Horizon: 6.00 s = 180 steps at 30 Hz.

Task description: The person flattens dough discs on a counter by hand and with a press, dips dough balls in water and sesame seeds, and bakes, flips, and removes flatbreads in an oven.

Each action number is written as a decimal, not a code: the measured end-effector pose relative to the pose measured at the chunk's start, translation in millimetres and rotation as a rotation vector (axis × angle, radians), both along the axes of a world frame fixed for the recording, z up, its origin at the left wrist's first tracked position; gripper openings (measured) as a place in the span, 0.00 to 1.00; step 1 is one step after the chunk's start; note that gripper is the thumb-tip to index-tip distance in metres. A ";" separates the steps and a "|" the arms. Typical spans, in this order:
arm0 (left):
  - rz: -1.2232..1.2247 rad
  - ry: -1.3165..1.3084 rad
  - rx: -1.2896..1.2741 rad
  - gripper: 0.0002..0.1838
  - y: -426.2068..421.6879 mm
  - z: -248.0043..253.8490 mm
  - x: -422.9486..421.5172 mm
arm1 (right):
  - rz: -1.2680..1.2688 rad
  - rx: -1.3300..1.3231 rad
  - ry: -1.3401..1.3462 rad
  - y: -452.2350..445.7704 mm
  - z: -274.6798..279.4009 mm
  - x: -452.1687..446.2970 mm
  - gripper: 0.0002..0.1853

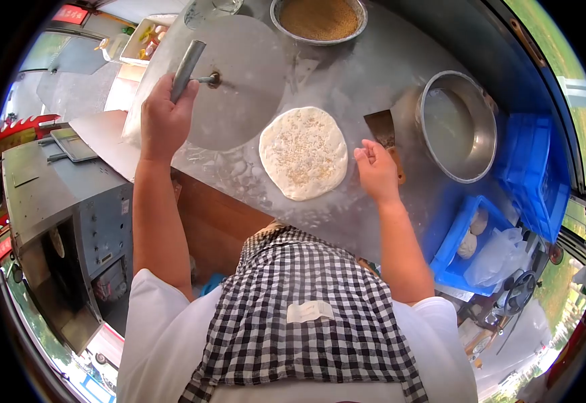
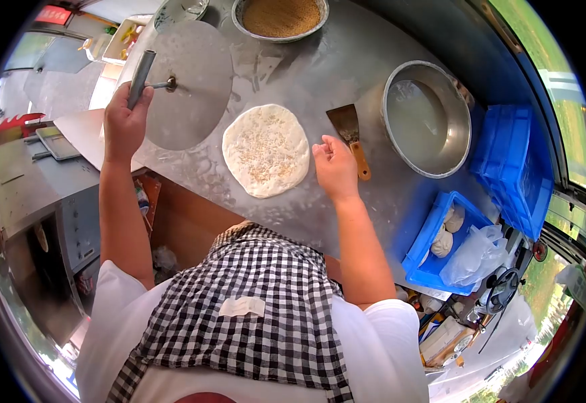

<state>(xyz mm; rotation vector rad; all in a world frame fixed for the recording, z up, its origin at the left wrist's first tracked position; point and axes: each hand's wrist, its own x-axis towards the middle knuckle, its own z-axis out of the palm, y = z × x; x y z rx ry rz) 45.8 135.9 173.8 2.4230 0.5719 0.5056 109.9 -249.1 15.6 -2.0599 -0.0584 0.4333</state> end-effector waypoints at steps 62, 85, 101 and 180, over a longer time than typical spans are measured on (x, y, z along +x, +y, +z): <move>-0.736 0.477 0.262 0.42 -167.2 -152.8 -121.2 | 0.296 -0.412 -0.175 23.0 6.9 0.6 0.27; -0.327 0.250 0.104 0.37 -129.3 -132.4 -131.4 | 0.183 -0.132 0.334 38.1 -4.8 32.7 0.07; 0.150 -0.122 -1.115 0.26 -172.0 -152.1 -70.1 | 0.252 -0.037 0.667 77.8 15.1 30.2 0.15; 0.700 0.275 0.330 0.27 608.2 -42.2 -806.4 | 1.373 0.048 0.056 748.6 121.8 -647.3 0.18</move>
